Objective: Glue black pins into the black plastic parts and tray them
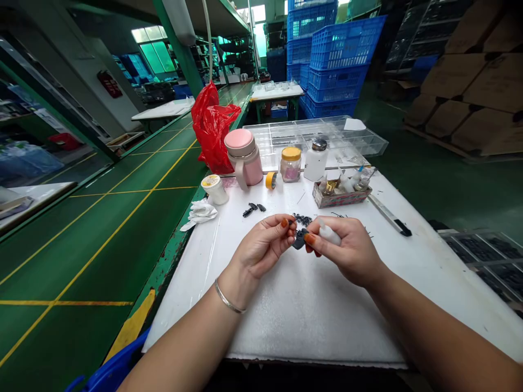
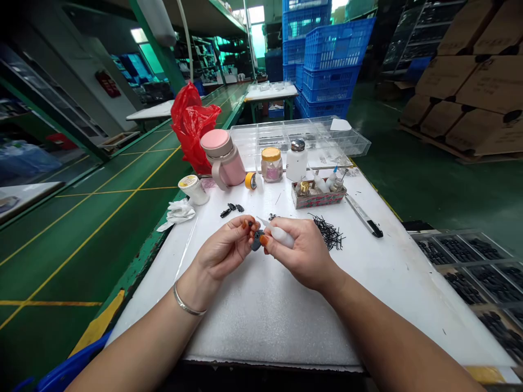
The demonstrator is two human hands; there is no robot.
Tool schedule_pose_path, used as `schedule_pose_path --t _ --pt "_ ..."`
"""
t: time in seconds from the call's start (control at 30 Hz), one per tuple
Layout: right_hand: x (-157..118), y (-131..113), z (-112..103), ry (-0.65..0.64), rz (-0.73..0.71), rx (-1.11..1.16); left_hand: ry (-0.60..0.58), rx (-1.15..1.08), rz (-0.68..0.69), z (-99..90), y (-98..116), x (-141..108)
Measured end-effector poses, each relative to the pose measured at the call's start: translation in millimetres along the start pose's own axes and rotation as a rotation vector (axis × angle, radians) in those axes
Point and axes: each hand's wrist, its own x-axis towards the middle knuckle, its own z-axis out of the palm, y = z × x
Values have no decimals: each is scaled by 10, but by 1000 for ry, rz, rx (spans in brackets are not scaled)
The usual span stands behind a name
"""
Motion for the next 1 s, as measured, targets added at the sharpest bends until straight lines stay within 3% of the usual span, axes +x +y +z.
schedule_pose_path --t 0.27,1.0 --pt "7 22 2 3 26 -15 -2 26 -33 -8 -78 -31" --pt "10 46 -9 57 46 -51 25 109 6 8 -24 -52"
